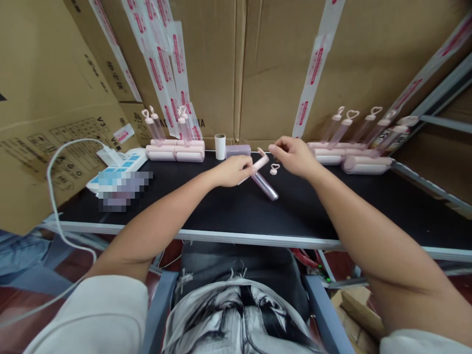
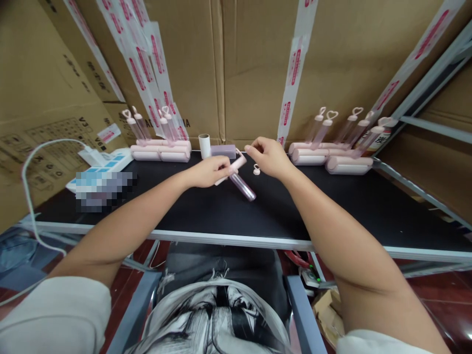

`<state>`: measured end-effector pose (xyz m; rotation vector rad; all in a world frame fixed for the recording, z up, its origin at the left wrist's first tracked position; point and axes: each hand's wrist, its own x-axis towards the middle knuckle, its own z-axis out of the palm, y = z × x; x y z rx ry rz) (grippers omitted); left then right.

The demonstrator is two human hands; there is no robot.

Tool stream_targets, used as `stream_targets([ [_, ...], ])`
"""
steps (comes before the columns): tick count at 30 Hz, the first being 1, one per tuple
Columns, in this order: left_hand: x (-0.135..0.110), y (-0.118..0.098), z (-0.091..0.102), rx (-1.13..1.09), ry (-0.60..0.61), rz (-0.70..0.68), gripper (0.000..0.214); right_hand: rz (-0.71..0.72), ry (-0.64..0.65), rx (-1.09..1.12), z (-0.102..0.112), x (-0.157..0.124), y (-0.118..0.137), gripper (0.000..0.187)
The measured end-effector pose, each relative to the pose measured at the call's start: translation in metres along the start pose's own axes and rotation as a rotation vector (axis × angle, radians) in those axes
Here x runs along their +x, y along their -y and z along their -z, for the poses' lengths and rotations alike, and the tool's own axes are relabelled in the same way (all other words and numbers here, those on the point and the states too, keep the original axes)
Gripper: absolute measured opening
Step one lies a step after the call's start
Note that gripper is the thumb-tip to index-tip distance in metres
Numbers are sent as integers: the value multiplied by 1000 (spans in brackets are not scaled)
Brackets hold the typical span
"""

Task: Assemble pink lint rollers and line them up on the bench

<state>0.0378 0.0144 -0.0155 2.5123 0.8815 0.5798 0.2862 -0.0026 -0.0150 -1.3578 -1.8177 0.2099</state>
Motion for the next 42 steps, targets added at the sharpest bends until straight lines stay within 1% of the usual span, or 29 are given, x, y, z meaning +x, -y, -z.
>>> stream_targets([
  [2,-2,3,5,-107,-129,-4,29,52,135,27,1,-4,5,40],
  [4,-3,4,8,-238,-227,-25,30,134,291,39,0,-9,11,46],
  [6,-5,2,11,-392,-272,-37,37,223,381,51,-1,-12,16,46],
  [7,-6,0,13,-480,-261,-32,41,265,395,63,-1,-14,18,45],
  [8,-8,-2,15,-567,-221,-18,44,303,393,78,-2,-15,20,44],
  [10,-12,-6,20,-705,-89,22,51,369,368,105,-2,-17,22,42],
  [12,-15,-9,25,-767,54,49,59,407,336,114,-2,-18,22,43],
  [14,-18,-9,29,-773,163,59,66,419,329,113,-3,-19,22,46],
  [17,-20,-7,30,-795,256,90,76,406,356,142,-5,-19,21,55],
  [20,-20,-4,26,-825,306,104,82,407,414,199,-4,-18,21,61],
  [23,-20,-2,21,-861,326,72,84,400,442,205,-2,-18,21,63],
  [25,-19,0,17,-870,311,35,84,374,443,183,0,-18,20,64],
  [30,-13,-1,8,-894,209,-58,74,355,406,127,3,-16,19,69],
  [34,-7,-9,4,-973,86,-67,75,352,319,92,9,-16,27,71],
  [37,-3,-11,2,-1007,-11,-115,74,375,235,21,11,-17,37,65],
  [38,-2,-11,3,-1025,-14,-131,73,398,212,-2,11,-18,40,63],
  [39,-3,-11,4,-1044,11,-141,72,428,198,-18,10,-19,43,60],
  [40,-4,-10,7,-1061,64,-143,70,466,194,-27,10,-19,45,58],
  [42,-9,-8,15,-1078,216,-141,68,554,205,-32,11,-20,45,55],
])
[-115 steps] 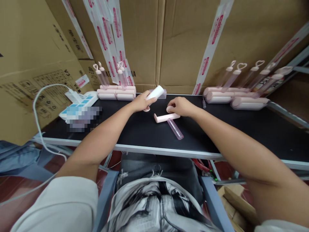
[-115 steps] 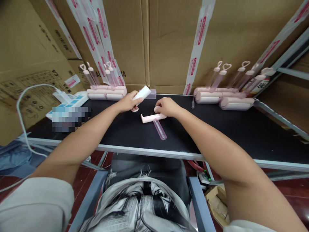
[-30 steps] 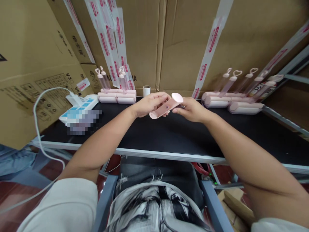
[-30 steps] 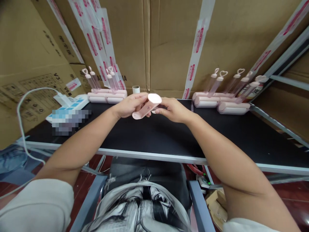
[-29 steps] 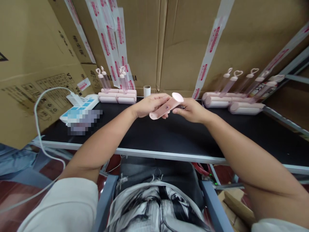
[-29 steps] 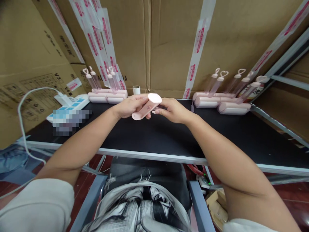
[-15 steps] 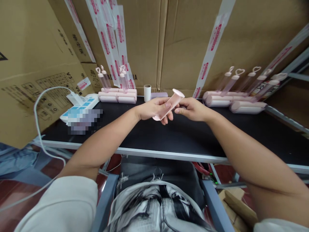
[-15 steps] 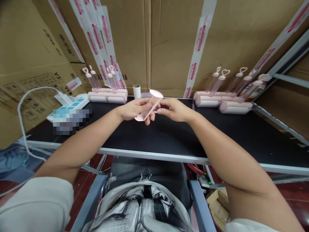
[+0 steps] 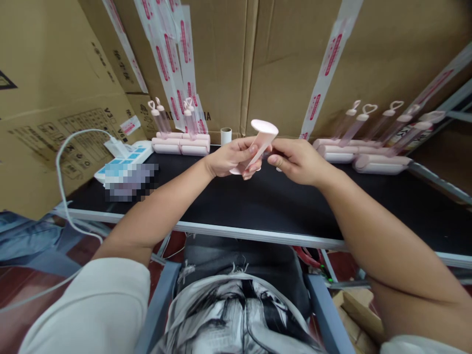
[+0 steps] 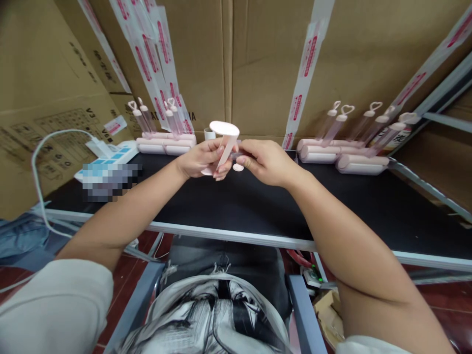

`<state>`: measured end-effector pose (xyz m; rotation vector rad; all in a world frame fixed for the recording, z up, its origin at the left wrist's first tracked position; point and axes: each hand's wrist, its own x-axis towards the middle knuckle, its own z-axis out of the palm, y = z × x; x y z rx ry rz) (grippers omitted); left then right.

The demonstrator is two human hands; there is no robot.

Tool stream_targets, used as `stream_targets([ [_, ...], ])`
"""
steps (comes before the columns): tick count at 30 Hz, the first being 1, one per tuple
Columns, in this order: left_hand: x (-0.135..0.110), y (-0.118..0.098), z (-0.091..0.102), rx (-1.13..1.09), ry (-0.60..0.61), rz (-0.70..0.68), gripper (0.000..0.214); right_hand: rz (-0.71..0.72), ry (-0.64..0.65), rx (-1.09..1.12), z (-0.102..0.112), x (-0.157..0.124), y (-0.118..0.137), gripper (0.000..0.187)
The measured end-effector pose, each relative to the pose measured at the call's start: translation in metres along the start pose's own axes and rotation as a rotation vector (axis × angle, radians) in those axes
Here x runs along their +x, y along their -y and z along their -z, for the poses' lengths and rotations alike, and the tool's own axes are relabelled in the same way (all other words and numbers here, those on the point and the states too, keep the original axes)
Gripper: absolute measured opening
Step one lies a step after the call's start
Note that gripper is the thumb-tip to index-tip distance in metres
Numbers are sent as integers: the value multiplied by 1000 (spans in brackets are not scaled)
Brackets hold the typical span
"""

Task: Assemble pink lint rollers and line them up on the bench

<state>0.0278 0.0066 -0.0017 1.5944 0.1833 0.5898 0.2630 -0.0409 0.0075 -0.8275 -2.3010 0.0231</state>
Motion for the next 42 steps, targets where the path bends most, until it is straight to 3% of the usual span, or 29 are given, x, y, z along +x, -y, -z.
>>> stream_targets([
  [2,-9,-10,6,5,78,39,65,60,-11,-34,6,-3,-7,50],
  [3,-13,-16,11,23,59,22,63,58,-46,-70,11,-5,-13,47],
  [7,-21,-31,35,181,-293,-191,47,-101,-373,-72,34,-15,-44,39],
  [8,-18,-29,41,250,-353,-193,44,-142,-451,1,37,-16,-49,40],
  [10,-7,-19,52,468,-408,-55,35,-210,-512,102,34,-15,-52,46],
  [11,0,-11,55,615,-432,33,27,-242,-483,114,29,-14,-50,50],
  [13,17,6,57,985,-516,159,12,-288,-305,98,15,-11,-42,53],
  [17,44,31,52,1538,-446,369,28,-261,171,122,-16,-8,-29,42],
  [22,53,44,56,1717,-363,437,33,-222,463,-19,-34,-8,-30,17],
  [27,45,47,64,1664,-353,420,39,-247,540,-112,-43,-5,-34,16],
  [31,26,36,55,1661,-280,351,47,-229,506,-24,-53,-3,-41,14],
  [34,12,30,47,1697,-221,374,54,-219,445,55,-62,-2,-47,16],
  [38,7,32,49,1649,-197,412,46,-312,171,176,-62,0,-49,40],
  [42,8,38,59,1633,-204,416,37,-470,-176,58,-38,0,-58,69],
])
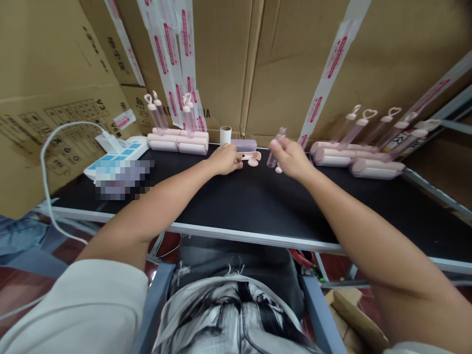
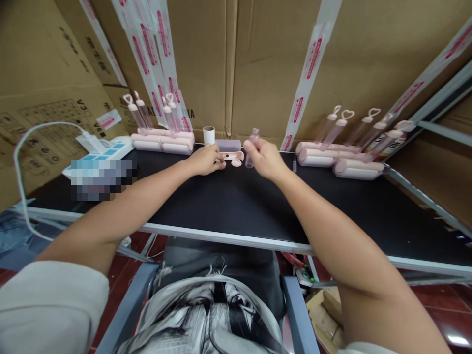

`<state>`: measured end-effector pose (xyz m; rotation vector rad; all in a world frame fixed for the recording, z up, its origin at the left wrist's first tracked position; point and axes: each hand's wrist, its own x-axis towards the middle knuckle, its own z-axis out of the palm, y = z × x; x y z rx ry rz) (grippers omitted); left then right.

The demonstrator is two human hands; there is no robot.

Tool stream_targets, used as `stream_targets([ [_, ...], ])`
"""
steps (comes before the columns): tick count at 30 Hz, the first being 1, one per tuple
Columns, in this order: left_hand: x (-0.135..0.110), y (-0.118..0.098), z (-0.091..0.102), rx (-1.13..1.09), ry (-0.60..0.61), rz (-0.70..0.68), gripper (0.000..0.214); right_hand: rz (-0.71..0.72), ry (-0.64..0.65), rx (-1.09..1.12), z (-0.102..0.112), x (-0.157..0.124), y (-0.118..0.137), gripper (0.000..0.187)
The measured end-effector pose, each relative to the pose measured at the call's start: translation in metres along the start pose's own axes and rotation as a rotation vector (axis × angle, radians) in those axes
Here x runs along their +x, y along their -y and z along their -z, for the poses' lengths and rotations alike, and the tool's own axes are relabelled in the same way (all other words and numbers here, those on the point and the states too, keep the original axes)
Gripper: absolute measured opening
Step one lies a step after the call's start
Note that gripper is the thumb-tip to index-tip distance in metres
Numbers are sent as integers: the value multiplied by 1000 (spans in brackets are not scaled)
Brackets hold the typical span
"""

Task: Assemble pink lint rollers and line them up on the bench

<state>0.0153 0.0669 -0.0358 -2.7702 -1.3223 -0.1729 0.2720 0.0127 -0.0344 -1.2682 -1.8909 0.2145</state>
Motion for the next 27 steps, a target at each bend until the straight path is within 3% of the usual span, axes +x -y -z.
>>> stream_targets([
  [3,4,6,-5,-17,-33,2,37,-111,-163,-67,15,7,-11,68],
  [7,9,11,-11,-72,-64,-1,38,-216,-165,29,10,13,-21,47],
  [14,10,12,-14,-57,-70,-11,40,-86,-71,-144,-11,43,-10,40],
  [19,9,11,-14,-72,-72,-31,37,-141,-151,-229,-3,74,-17,40],
  [27,13,10,-19,-86,-86,-29,37,-75,62,-298,-27,62,-2,30],
])
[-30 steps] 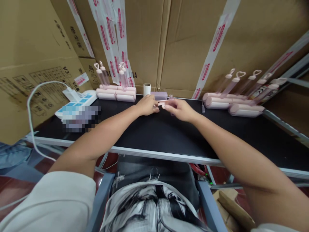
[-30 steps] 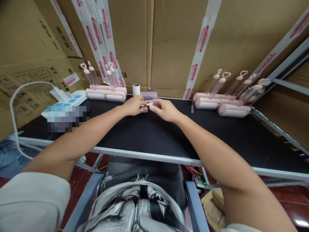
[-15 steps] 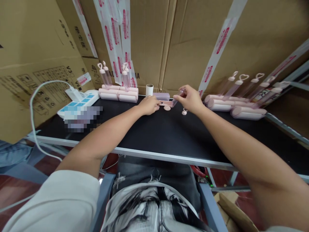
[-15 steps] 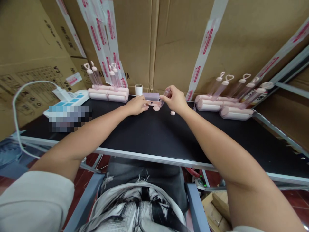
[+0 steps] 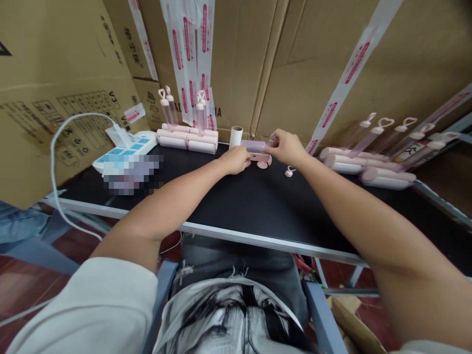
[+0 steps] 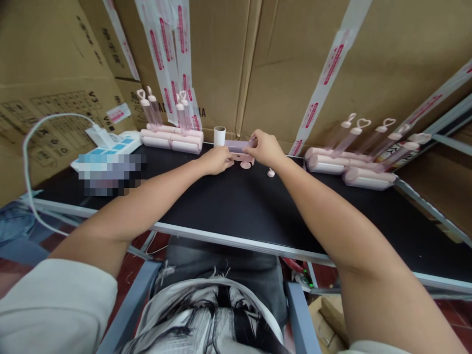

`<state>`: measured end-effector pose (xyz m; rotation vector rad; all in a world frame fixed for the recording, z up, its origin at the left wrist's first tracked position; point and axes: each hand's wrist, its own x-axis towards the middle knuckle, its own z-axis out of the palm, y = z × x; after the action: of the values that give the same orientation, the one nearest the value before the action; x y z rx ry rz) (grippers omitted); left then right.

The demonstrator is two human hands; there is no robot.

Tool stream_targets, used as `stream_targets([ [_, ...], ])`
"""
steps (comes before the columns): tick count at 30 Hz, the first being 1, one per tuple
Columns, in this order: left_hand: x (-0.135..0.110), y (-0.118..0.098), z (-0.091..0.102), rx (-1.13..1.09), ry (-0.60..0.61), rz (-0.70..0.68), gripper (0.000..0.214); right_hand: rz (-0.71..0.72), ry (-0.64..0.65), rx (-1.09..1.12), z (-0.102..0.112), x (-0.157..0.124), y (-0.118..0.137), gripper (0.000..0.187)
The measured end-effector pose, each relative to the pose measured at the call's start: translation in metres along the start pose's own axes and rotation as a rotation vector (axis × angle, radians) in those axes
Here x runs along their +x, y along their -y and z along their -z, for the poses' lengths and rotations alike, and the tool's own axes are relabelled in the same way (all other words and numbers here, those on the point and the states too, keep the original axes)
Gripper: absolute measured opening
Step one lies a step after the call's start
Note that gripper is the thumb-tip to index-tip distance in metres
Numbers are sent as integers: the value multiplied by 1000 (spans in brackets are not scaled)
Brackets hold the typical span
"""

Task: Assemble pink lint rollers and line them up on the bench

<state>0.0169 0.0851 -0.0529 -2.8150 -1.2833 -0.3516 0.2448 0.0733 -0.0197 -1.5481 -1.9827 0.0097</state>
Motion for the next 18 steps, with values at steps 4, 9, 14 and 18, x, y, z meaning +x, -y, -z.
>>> stream_targets([
  [4,0,0,-2,-7,-5,5,35,-28,43,-19,-9,-2,3,32],
  [9,2,1,-2,16,-17,16,35,-41,42,-49,-10,0,-3,31],
  [14,3,2,-2,65,-31,17,37,-46,21,-33,-15,3,-4,32],
  [18,2,5,-1,79,-37,27,37,-60,11,-22,-18,6,-3,34],
])
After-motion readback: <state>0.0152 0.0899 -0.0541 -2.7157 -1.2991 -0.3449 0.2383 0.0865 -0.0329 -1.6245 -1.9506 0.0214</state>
